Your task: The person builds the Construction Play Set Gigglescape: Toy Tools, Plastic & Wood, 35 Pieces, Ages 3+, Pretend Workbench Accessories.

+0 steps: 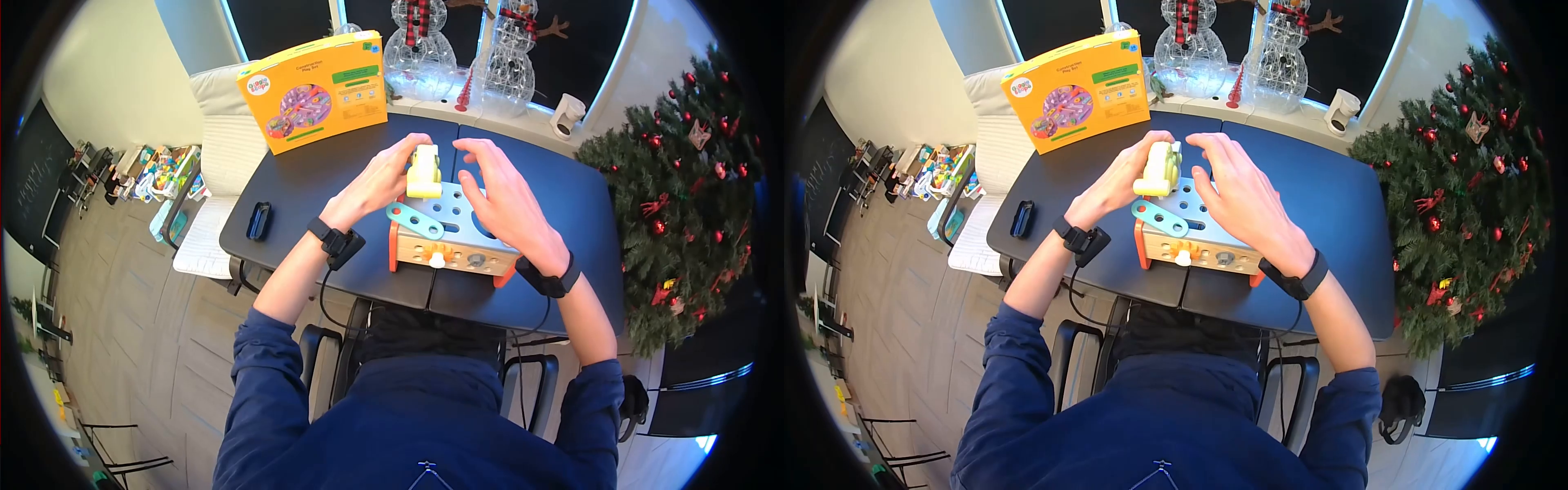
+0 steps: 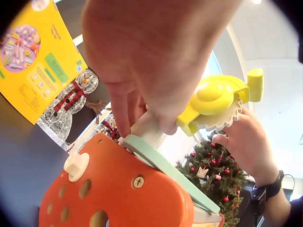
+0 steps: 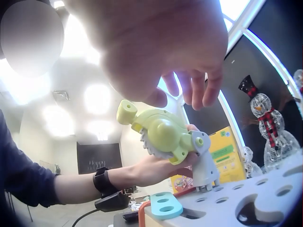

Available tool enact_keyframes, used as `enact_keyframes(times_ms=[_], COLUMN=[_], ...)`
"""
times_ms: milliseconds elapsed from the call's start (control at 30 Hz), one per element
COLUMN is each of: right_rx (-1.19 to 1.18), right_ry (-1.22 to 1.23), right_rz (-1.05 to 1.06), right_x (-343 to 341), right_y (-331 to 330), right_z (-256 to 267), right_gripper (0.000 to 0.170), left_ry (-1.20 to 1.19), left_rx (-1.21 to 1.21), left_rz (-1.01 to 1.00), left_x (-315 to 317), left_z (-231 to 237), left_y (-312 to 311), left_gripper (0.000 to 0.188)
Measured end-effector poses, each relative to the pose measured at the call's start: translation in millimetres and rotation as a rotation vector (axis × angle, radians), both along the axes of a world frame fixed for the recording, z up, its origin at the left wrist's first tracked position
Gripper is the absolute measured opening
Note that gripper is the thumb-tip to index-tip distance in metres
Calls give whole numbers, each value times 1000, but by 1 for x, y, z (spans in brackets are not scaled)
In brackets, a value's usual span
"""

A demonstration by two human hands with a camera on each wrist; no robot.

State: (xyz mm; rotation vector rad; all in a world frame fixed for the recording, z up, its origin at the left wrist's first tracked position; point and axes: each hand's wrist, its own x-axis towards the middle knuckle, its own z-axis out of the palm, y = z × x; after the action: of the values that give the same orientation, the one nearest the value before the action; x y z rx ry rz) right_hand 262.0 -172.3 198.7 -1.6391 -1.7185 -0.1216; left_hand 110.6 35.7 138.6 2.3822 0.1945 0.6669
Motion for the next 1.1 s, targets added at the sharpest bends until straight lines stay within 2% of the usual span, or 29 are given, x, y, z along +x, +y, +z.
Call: enact_keyframes(times_ms=[100,200,300,400,500,700,800,1100], right_rx=[37,66,56,65,67,51,36,2], right_ry=[-65,-105,-157,-194,-199,-194,-184,-260], right_rz=[78,167,233,238,261,257,251,249], right_x=[2,-1,-2,-5,-6,-5,-5,-8], right_y=[5,8,9,9,12,15,15,5], right_z=[-1,-1,-2,-1,-1,-7,-8,-18], right_gripper=[41,45,50,53,56,55,54,61], left_ry=[-48,-95,-48,-97,-25,109,118,117], left_rx=[51,53,6,7,-87,-93,-132,-163], left_rz=[-44,-22,-66,-79,-88,-2,46,8], left_x=[-3,-3,-6,-2,-2,-3,-4,-3], left_z=[2,-2,2,-10,-11,-6,-1,-10], left_y=[-1,3,-3,4,7,6,3,8], left_gripper=[62,55,53,50,58,66,73,82])
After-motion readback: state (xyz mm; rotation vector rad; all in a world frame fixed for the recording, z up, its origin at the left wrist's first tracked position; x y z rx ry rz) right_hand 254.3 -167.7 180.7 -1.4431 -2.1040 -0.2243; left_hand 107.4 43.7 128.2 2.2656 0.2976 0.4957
